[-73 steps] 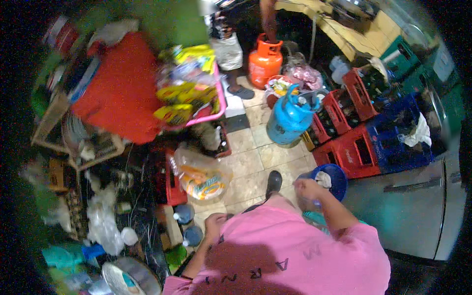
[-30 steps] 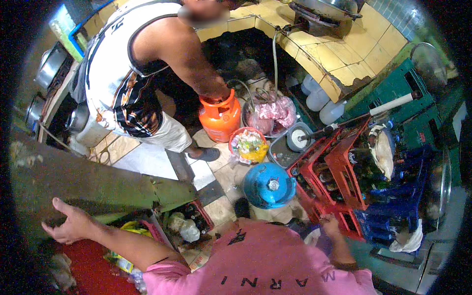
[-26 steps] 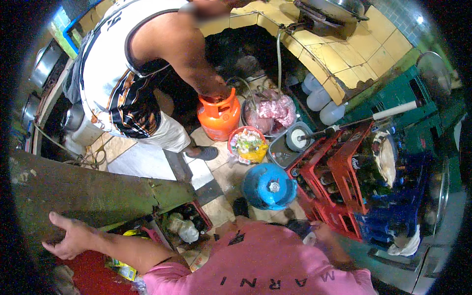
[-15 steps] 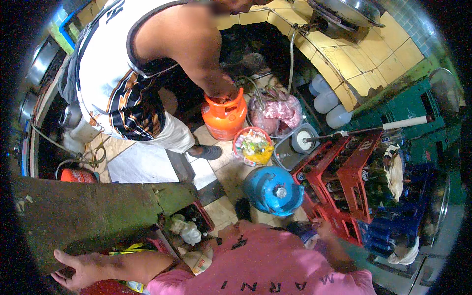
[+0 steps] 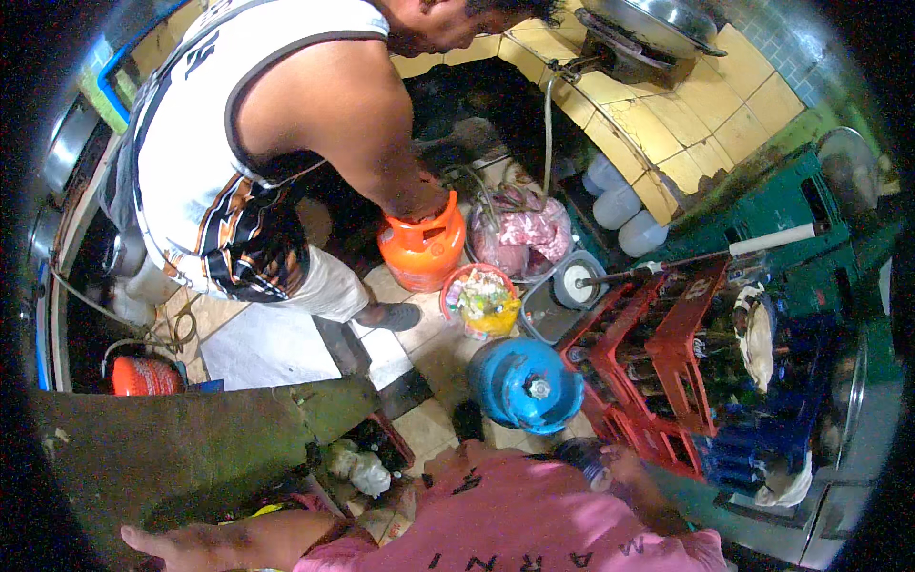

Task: The person scoops a white food substance from a large metal bowl into small plastic bags using a blue scoop and a wooden spatula. They seal each bag and place it on the counter. The person then moves to the kitchen area and handles a red gas cylinder.

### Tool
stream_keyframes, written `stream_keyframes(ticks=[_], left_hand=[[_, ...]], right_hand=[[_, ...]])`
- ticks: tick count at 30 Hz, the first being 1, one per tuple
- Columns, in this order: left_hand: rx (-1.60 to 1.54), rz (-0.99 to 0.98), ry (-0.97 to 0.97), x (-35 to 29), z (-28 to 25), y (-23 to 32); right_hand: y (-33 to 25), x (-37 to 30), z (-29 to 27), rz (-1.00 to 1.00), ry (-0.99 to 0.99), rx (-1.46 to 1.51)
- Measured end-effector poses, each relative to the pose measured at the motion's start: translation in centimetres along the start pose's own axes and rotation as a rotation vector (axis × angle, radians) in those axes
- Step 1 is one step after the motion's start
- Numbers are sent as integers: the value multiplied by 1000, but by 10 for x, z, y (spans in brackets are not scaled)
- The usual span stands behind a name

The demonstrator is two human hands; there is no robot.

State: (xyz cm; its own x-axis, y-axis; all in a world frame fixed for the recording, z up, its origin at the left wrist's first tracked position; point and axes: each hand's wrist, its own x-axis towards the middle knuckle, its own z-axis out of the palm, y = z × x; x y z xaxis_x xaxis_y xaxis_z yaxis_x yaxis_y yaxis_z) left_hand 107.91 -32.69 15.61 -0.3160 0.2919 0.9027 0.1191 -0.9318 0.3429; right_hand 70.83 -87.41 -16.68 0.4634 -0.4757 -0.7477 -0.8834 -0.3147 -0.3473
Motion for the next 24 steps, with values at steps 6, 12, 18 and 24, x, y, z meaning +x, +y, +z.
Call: stream_keyframes(ticks=[6,12,18,24], left_hand=[[33,71,-32,-6,1,27],[324,285,97,5,10,-36],[337,166,89,2,23,-60],[156,-44,-137,20,6,-37]], right_hand=[[7,16,8,-326,19,-43],[-26,20,18,-154,-24,56],[-22,15,12,-79,-21,43],[90,59,36,-173,-7,-10]])
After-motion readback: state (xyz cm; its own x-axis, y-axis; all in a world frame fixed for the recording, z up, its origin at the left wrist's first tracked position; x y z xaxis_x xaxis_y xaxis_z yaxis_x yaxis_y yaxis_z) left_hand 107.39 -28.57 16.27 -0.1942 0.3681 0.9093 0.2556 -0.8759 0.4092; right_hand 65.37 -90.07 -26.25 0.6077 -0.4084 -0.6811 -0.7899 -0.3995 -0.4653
